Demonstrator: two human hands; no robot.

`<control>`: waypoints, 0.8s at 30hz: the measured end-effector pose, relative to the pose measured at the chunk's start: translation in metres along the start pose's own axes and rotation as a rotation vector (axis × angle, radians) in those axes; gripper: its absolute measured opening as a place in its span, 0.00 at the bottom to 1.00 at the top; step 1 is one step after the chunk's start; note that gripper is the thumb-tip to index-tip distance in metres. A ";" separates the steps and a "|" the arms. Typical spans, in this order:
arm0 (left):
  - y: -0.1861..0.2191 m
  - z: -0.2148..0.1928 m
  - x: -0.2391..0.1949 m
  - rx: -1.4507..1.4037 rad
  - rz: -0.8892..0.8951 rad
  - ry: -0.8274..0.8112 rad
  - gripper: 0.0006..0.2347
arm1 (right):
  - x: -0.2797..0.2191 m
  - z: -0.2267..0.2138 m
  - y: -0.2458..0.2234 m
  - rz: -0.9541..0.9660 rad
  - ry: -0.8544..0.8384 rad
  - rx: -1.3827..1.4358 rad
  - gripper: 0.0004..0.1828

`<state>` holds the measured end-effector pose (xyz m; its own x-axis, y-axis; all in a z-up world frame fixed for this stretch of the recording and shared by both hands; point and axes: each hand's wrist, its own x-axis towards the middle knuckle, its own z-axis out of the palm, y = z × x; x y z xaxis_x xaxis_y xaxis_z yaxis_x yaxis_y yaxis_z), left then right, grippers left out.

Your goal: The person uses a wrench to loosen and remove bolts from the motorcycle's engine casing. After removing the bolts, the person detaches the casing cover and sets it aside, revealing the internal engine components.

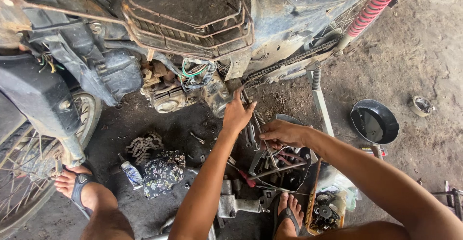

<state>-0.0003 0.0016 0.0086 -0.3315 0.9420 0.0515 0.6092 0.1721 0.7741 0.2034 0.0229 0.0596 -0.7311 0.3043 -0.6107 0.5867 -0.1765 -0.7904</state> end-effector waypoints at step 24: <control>-0.169 0.024 -0.111 0.137 -0.225 0.322 0.13 | 0.030 -0.015 0.174 0.596 -0.181 -0.813 0.18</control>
<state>-0.0495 -0.1250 -0.1426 -0.6621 0.7424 0.1023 0.5791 0.4202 0.6986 0.2883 0.0153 -0.0954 -0.2455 0.2169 -0.9448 0.8814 0.4556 -0.1245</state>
